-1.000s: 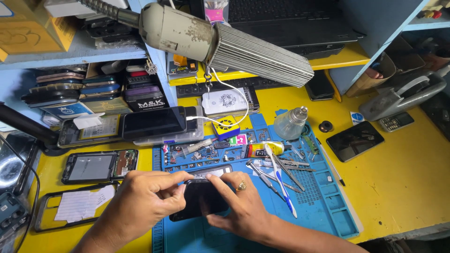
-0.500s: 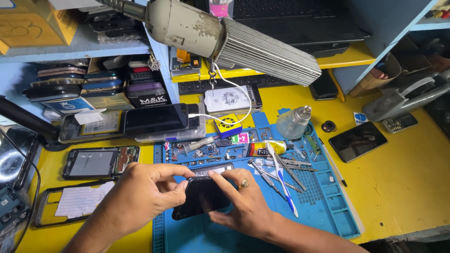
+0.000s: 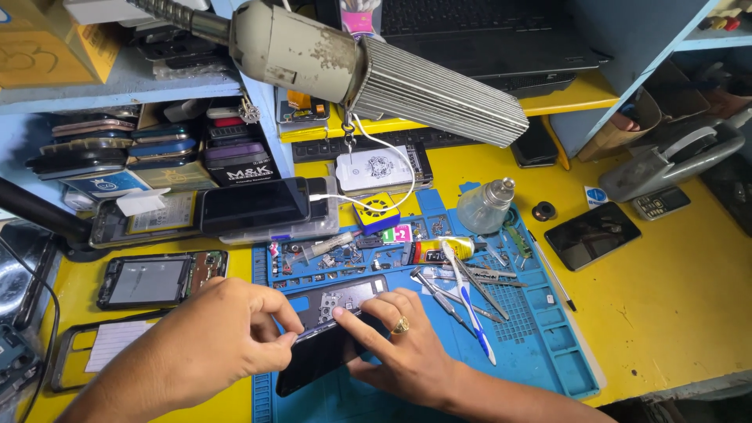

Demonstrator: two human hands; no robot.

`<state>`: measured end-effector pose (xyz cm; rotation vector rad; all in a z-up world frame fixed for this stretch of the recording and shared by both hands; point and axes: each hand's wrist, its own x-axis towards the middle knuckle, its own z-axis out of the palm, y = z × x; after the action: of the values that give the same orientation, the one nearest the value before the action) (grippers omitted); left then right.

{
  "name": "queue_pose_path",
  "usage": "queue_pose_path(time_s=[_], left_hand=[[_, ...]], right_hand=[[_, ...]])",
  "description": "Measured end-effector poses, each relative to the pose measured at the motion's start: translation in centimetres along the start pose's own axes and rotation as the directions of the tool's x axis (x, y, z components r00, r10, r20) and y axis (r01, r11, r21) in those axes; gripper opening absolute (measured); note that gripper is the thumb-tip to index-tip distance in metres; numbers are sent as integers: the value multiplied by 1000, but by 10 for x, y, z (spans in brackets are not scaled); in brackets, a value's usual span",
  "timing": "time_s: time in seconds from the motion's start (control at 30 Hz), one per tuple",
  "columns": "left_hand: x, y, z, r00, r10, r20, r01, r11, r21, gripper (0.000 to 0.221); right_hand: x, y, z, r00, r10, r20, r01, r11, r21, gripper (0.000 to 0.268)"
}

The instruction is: The person is disassembling a smartphone by prying the back cover and internal frame away from the screen assembly.

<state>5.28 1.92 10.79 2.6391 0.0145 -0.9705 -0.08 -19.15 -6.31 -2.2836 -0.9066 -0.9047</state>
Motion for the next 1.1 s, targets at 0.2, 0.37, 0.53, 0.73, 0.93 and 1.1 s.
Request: queue_pose_path(time_s=[0.2,0.37,0.53,0.73,0.93,1.1], left_hand=[[8,-6,-1,989,147,-10,-141,926,-350,13],[63,-38,40,749,479,-457,-659,474,-584,21],[124,-42,117,743,477,-469,-319,-363,-875,39],[112,-32,129,417,800,-432,-79,-442,-894,64],[98,-24,129,374,852,-367,106,-432,-896,94],[108,-26,141,428,795,-430,-14,-470,-883,77]], right_hand=[[-7,8,-6,976,162,144,-204,910,361,73],[-4,18,-6,832,292,471,-544,268,795,98],[-16,34,4,719,-14,695,-457,-763,457,92],[-49,40,20,504,-45,863,-260,-960,101,100],[-65,43,28,473,-132,871,-244,-970,-15,105],[-57,32,27,403,-86,911,-267,-963,28,92]])
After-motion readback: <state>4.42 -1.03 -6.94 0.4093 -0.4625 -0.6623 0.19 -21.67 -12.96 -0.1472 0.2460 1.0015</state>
